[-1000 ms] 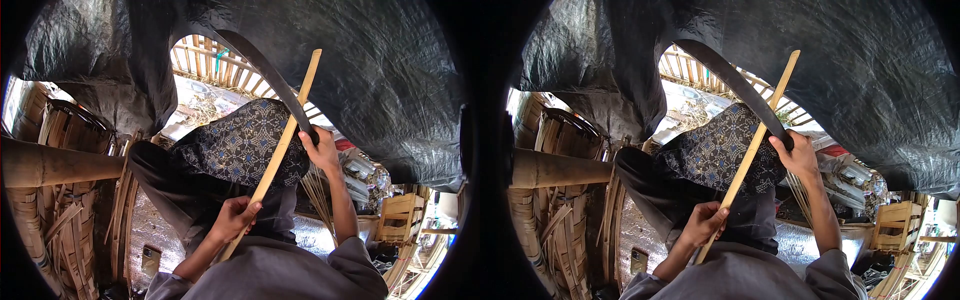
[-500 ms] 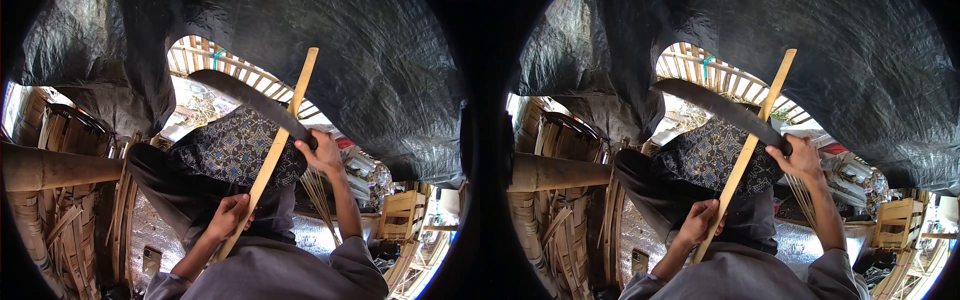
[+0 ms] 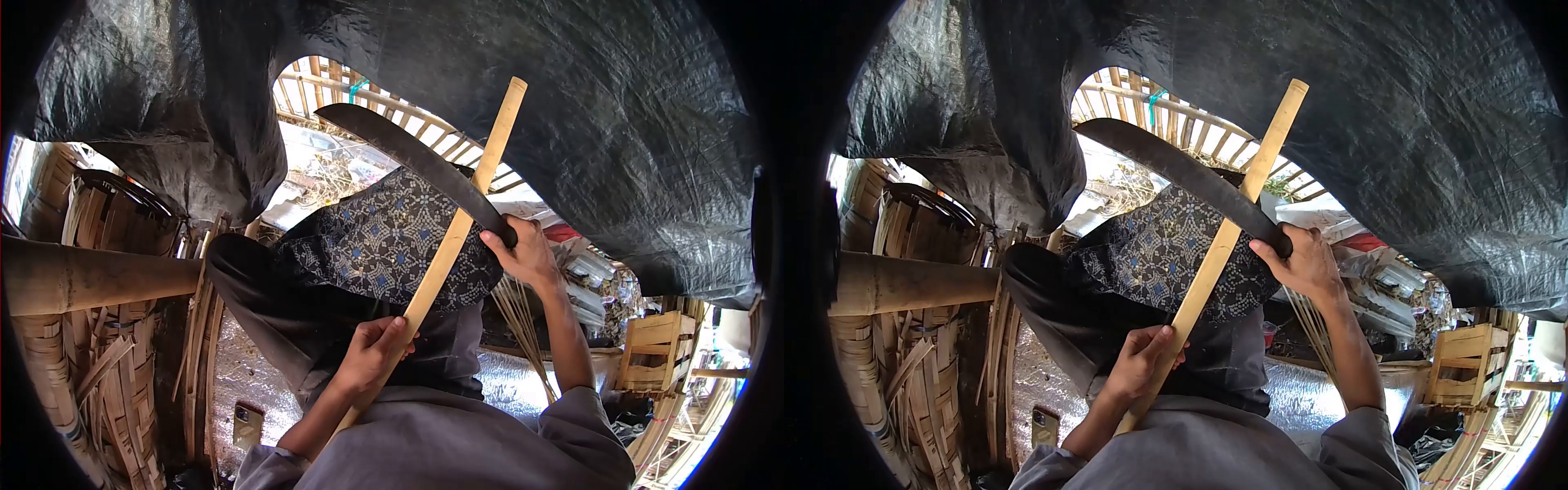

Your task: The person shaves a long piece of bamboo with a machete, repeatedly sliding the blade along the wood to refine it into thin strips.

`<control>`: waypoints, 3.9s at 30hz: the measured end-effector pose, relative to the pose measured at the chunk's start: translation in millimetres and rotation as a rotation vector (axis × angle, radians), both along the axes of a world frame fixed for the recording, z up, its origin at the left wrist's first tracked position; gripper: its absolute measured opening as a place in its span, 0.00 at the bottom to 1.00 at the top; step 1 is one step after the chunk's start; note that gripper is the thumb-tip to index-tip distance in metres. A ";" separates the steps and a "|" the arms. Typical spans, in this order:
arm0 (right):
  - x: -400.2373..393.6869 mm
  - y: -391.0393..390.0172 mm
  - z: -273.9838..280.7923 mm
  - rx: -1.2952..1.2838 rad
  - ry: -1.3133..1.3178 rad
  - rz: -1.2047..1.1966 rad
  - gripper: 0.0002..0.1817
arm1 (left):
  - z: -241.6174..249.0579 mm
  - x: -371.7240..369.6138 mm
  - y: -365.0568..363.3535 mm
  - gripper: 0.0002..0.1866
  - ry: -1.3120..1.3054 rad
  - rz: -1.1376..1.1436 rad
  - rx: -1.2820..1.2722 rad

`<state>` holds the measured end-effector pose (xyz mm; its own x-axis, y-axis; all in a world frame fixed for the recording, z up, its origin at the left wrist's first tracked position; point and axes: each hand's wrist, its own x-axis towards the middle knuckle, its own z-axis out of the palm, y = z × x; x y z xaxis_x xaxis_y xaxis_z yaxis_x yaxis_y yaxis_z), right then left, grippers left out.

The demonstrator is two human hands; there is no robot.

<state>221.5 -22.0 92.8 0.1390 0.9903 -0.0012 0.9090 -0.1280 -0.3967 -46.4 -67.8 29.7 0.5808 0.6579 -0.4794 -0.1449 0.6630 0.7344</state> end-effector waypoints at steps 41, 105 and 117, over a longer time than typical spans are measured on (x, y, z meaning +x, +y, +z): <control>34.9 11.9 11.8 -0.366 0.179 0.028 0.22 | -2.2 2.5 16.0 0.31 -0.052 -0.107 -0.146; 63.9 -58.2 -82.5 -0.130 0.978 -0.599 0.27 | 17.9 2.7 55.1 0.12 0.410 0.012 0.726; 41.1 -44.9 -6.1 0.253 0.575 -0.179 0.21 | 62.2 46.6 83.9 0.13 0.498 0.236 1.133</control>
